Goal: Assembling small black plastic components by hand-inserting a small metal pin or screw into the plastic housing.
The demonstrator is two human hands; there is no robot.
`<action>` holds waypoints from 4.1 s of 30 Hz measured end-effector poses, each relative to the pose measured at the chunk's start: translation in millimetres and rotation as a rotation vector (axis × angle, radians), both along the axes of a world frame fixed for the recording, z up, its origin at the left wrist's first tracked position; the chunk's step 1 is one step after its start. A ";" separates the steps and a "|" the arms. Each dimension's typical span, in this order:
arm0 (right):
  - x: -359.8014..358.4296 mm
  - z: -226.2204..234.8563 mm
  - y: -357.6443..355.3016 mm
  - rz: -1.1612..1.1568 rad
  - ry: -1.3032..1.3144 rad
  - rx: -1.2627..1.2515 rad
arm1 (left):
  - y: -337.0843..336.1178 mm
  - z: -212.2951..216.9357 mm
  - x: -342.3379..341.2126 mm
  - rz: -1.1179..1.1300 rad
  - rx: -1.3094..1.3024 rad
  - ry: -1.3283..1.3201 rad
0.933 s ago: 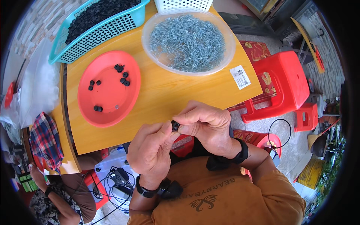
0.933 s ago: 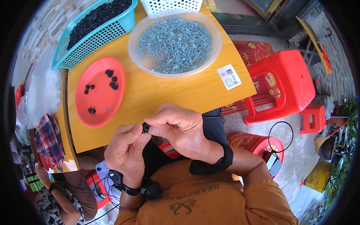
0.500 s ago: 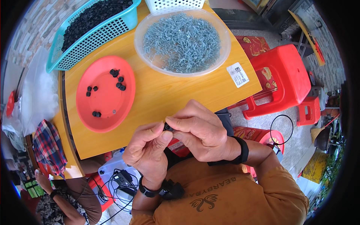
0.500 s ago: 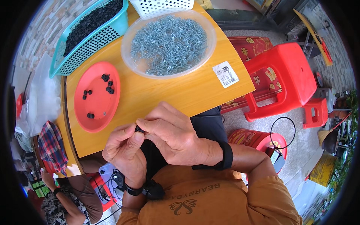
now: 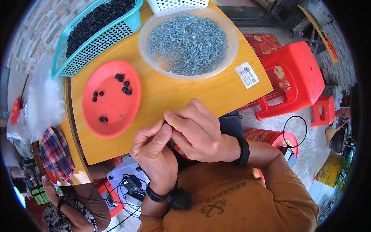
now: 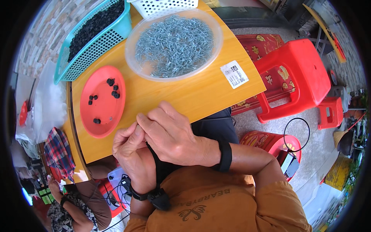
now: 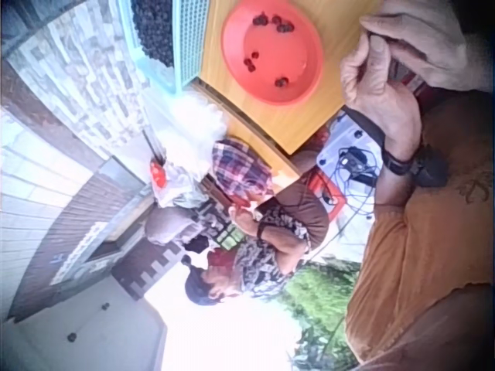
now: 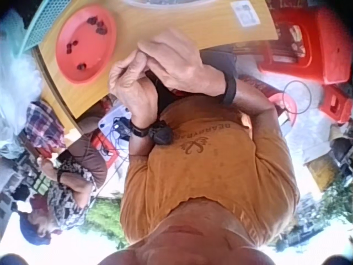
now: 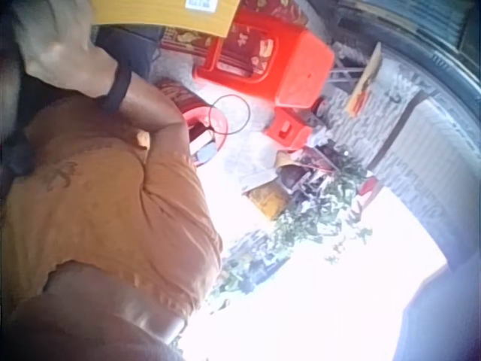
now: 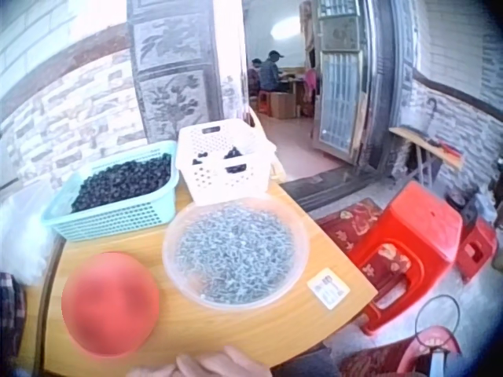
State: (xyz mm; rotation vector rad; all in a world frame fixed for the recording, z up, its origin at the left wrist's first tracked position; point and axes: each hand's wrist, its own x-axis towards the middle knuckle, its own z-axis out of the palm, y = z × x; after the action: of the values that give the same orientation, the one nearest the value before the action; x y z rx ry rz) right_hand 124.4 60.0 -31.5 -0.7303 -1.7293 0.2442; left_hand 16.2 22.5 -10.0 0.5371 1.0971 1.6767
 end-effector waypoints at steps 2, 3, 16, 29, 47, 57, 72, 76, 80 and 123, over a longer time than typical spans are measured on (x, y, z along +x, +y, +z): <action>-0.8 -1.4 2.1 -0.015 -0.010 0.019 | 1.8 2.1 -0.6 -0.008 -0.041 -0.059; 0.0 -1.4 2.9 -0.017 -0.008 0.019 | 1.5 0.9 -1.4 -0.010 -0.041 -0.057; 14.2 0.2 8.9 0.143 0.025 -0.042 | -0.6 6.1 2.2 -0.067 -0.014 0.140; 12.9 -4.8 9.5 0.170 0.013 -0.037 | -1.0 4.4 -1.3 -0.065 -0.020 0.217; 15.7 -1.9 12.1 0.143 -0.010 -0.016 | -6.3 -0.3 3.0 -0.046 0.078 0.360; 23.7 4.1 16.3 0.253 0.048 -0.096 | -6.1 4.4 1.9 -0.083 0.171 0.404; 29.8 12.1 -2.9 0.304 0.085 -0.272 | -4.4 -2.4 2.1 0.015 0.355 0.854; 29.0 11.1 -6.1 0.481 0.330 -0.589 | 1.9 0.2 0.9 0.020 0.344 0.899; 28.8 12.6 -6.8 0.643 0.631 -0.915 | 7.1 0.7 -1.5 0.019 0.359 0.920; -8.7 111.9 212.7 0.079 -0.504 -0.029 | 71.4 13.1 -173.0 0.223 0.020 1.402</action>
State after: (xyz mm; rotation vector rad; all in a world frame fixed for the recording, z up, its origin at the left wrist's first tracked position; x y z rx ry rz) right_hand 115.7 272.7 80.3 -0.7898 -2.2393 0.1451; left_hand -156.7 94.0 3.1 1.7836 2.1388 1.3675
